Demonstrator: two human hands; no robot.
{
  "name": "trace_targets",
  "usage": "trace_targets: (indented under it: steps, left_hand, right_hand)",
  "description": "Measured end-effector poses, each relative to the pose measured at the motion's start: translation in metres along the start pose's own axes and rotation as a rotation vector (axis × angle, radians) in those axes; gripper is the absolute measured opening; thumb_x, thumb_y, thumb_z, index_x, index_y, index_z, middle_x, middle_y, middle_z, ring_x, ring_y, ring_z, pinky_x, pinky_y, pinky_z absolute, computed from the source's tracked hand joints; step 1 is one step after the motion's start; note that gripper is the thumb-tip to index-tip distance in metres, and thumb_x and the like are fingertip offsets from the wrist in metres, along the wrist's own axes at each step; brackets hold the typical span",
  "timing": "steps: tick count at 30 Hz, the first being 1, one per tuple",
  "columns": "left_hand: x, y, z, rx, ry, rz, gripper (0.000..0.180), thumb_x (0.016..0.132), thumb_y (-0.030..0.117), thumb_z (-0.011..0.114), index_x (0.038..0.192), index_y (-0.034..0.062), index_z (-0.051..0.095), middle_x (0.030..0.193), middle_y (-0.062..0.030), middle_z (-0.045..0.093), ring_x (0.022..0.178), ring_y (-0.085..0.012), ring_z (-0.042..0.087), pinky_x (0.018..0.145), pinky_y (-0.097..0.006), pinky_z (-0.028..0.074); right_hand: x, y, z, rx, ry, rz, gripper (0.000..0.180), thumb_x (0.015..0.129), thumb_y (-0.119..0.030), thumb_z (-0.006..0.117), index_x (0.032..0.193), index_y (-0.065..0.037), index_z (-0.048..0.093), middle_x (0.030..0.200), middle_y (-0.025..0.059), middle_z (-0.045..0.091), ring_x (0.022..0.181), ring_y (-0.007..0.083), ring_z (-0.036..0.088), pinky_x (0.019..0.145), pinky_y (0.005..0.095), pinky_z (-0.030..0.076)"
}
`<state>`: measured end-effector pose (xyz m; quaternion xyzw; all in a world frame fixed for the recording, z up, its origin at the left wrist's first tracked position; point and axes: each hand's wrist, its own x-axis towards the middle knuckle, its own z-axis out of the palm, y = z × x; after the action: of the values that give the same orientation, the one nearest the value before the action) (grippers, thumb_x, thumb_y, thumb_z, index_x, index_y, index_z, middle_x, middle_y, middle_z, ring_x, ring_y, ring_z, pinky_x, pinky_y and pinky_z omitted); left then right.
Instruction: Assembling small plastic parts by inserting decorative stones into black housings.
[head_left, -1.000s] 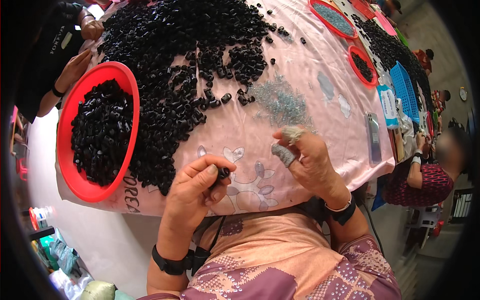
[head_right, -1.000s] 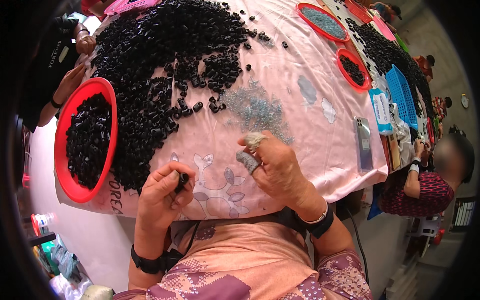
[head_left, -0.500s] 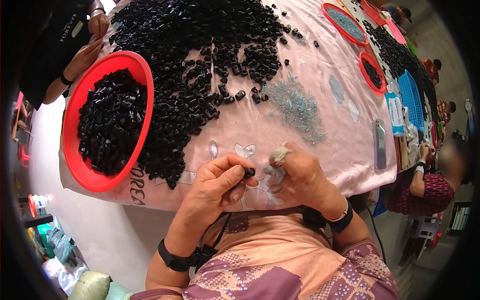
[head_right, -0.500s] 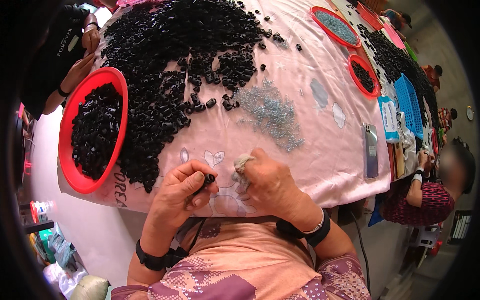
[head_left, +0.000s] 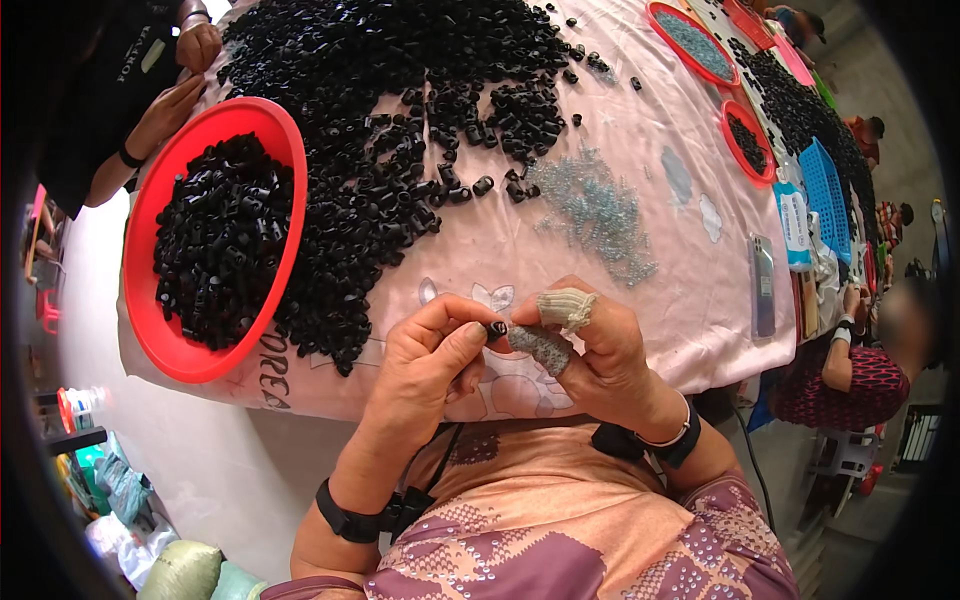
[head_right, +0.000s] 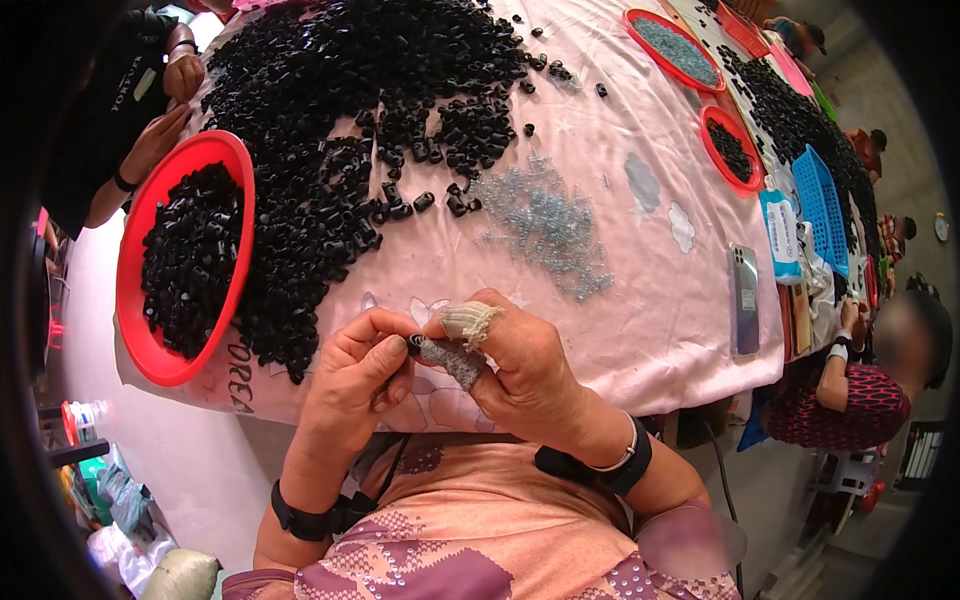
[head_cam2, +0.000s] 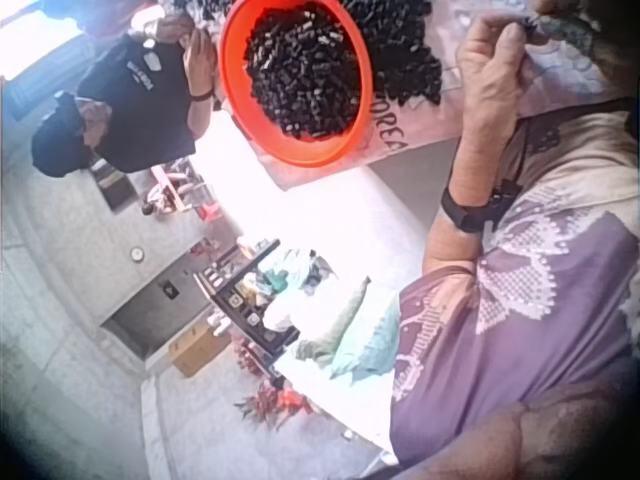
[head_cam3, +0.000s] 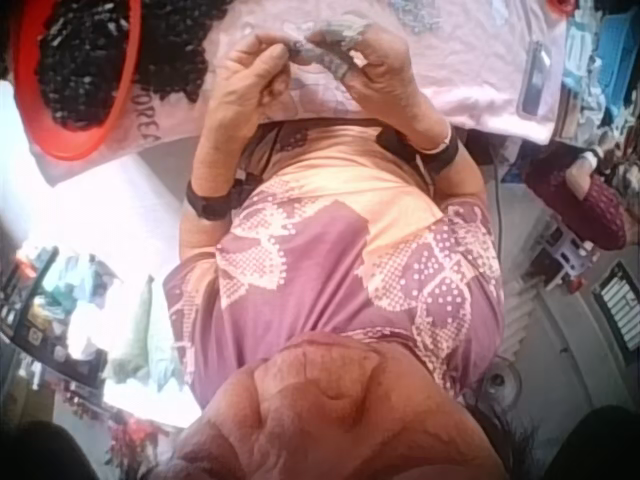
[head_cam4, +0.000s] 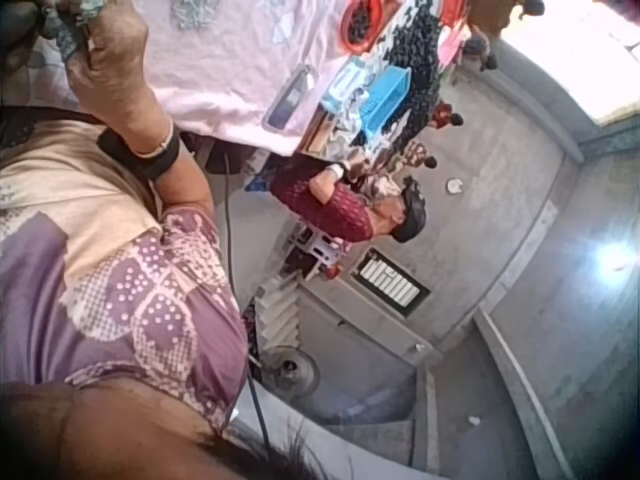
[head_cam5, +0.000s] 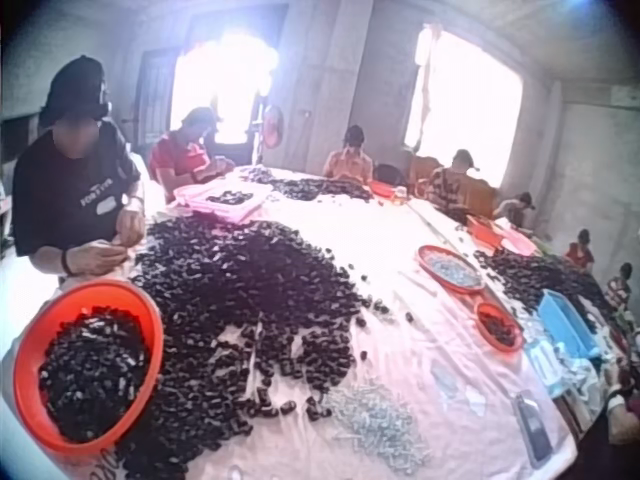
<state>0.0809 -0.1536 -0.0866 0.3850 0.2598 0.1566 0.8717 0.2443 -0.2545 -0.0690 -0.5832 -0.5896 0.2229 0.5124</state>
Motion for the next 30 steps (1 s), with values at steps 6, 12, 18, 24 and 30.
trace_targets:
  steps: [6,12,18,24,30]
  left_hand:
    - [-0.0007,0.0002,0.001,0.151,0.034,0.031,0.014,0.096,0.016,0.056,0.103,0.0055,0.061,0.084,-0.0006,0.065,0.06,-0.0006,0.046,0.052,-0.015,0.037]
    - [-0.0033,0.0041,0.0046,0.198,0.006,0.015,0.016,0.096,0.015,0.056,0.105,0.0035,0.061,0.083,-0.001,0.064,0.063,-0.0011,0.047,0.055,-0.016,0.039]
    - [-0.0027,0.0047,0.0059,0.2,-0.036,0.044,0.016,0.093,0.013,0.059,0.105,0.0028,0.061,0.086,-0.0017,0.065,0.066,-0.0009,0.048,0.055,-0.016,0.039]
    - [-0.0014,0.0031,0.0032,0.205,0.02,0.027,0.015,0.092,0.015,0.061,0.103,0.0038,0.061,0.087,0.0,0.065,0.066,-0.0011,0.049,0.055,-0.017,0.04]
    - [-0.0012,0.0037,0.0063,0.149,0.043,0.048,0.011,0.093,0.014,0.059,0.1,0.006,0.061,0.086,0.002,0.062,0.07,-0.0021,0.052,0.062,-0.015,0.041]
  right_hand:
    - [0.002,0.0002,0.0012,-0.102,0.009,-0.069,0.03,0.071,0.01,0.068,0.098,-0.001,0.064,0.086,0.0132,0.063,0.075,0.0249,0.065,0.062,0.0308,0.053]
    - [-0.0009,-0.0001,-0.0013,-0.194,0.013,-0.073,0.03,0.071,0.008,0.067,0.1,-0.002,0.067,0.086,0.0127,0.063,0.075,0.0252,0.066,0.063,0.0306,0.054]
    - [-0.0032,-0.0044,0.0012,-0.142,-0.019,-0.058,0.035,0.072,0.01,0.064,0.105,-0.001,0.066,0.088,0.0137,0.063,0.078,0.0252,0.066,0.065,0.0306,0.054]
    - [-0.0027,-0.0039,0.0005,-0.09,-0.046,-0.03,0.038,0.073,0.012,0.06,0.109,0.0,0.064,0.093,0.0149,0.061,0.082,0.0273,0.065,0.068,0.0318,0.054]
    - [-0.0037,-0.0032,0.0024,-0.155,-0.08,-0.055,0.035,0.074,0.011,0.06,0.107,-0.001,0.064,0.096,0.0146,0.06,0.08,0.0286,0.065,0.068,0.0322,0.054]
